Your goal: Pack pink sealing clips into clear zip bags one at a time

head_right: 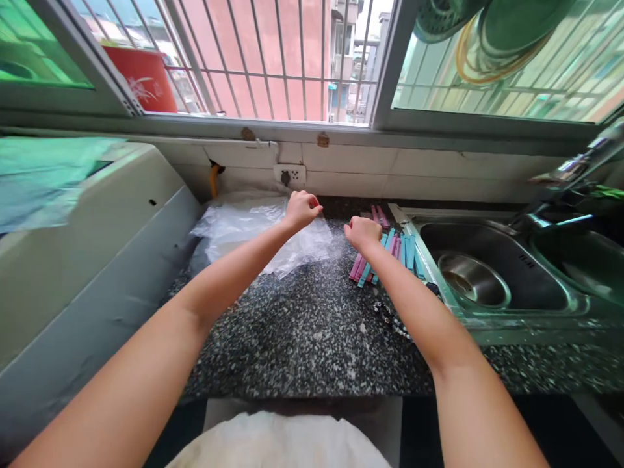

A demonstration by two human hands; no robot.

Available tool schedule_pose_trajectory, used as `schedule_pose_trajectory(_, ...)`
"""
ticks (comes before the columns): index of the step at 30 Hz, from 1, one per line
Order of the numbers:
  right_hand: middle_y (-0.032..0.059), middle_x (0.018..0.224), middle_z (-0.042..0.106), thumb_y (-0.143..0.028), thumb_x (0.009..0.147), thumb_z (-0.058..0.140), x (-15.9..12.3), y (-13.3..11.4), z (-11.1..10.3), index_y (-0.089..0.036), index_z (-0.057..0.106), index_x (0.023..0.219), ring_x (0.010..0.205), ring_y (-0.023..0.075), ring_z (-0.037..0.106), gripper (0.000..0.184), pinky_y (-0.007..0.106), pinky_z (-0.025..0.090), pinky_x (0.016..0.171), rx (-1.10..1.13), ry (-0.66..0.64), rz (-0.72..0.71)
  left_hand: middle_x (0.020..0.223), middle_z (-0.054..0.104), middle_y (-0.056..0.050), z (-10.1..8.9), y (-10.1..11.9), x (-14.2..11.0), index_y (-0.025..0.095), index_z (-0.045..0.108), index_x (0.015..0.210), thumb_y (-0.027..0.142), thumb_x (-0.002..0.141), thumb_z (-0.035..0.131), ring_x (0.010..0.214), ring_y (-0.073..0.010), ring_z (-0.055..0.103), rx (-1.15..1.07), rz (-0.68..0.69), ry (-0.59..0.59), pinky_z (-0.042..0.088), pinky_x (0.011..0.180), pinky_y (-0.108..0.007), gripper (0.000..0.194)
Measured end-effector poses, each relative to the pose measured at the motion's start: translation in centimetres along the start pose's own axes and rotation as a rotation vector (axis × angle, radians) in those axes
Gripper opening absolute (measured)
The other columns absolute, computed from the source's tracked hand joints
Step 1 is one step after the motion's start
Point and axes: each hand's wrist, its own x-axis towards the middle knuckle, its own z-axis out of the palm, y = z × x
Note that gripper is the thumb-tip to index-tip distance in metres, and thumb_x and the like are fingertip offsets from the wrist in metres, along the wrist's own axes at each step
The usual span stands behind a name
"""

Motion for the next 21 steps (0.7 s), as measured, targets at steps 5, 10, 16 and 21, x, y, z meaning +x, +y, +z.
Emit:
schedule_pose_trajectory(5, 0.0088, 0.092, 0.071, -0.040, 0.083, 0.042, -4.4, -4.3, 0.8, -0.022, 0.068, 0.092, 0.090, 0.0245, 0.065, 0.032, 0.031, 0.045, 0.071, 0.103, -0.024, -0.100, 0.086, 0.062, -0.006, -4.8, -3.0, -4.3, 0.016, 0.066, 0.074, 0.027, 0.076, 0.058, 0.092, -0.0209, 0.051, 0.021, -0.056, 0.042, 0.038, 0.087, -0.031, 0.013)
schedule_pose_trajectory(10, 0.0071, 0.092, 0.071, -0.041, 0.083, 0.043, -7.8, -6.6, 2.3, -0.023, 0.068, 0.090, 0.088, 0.0223, 0.065, 0.032, 0.029, 0.045, 0.071, 0.171, -0.078, -0.139, 0.083, 0.065, -0.005, -6.3, -5.9, -9.3, 0.017, 0.065, 0.070, 0.024, 0.075, 0.058, 0.090, -0.0195, 0.054, 0.002, -0.105, 0.027, 0.038, 0.087, -0.031, 0.011)
schedule_pose_trajectory(16, 0.0061, 0.092, 0.071, -0.041, 0.083, 0.044, -10.1, -7.6, 3.8, -0.023, 0.068, 0.091, 0.089, 0.0217, 0.065, 0.031, 0.028, 0.045, 0.072, 0.250, -0.103, -0.119, 0.080, 0.066, -0.006, -4.3, -8.6, -13.9, 0.017, 0.066, 0.069, 0.023, 0.076, 0.055, 0.088, -0.0200, 0.056, -0.004, -0.176, -0.071, 0.041, 0.084, -0.031, 0.014)
schedule_pose_trajectory(21, 0.0039, 0.099, 0.068, -0.036, 0.083, 0.046, -9.8, -8.2, 4.4, -0.023, 0.064, 0.100, 0.092, 0.0198, 0.063, 0.028, 0.027, 0.045, 0.074, 0.290, -0.105, -0.119, 0.088, 0.065, -0.008, -2.8, -8.8, -15.2, 0.018, 0.067, 0.076, 0.026, 0.078, 0.053, 0.095, -0.0232, 0.053, 0.085, -0.192, -0.070, 0.040, 0.085, -0.033, 0.016)
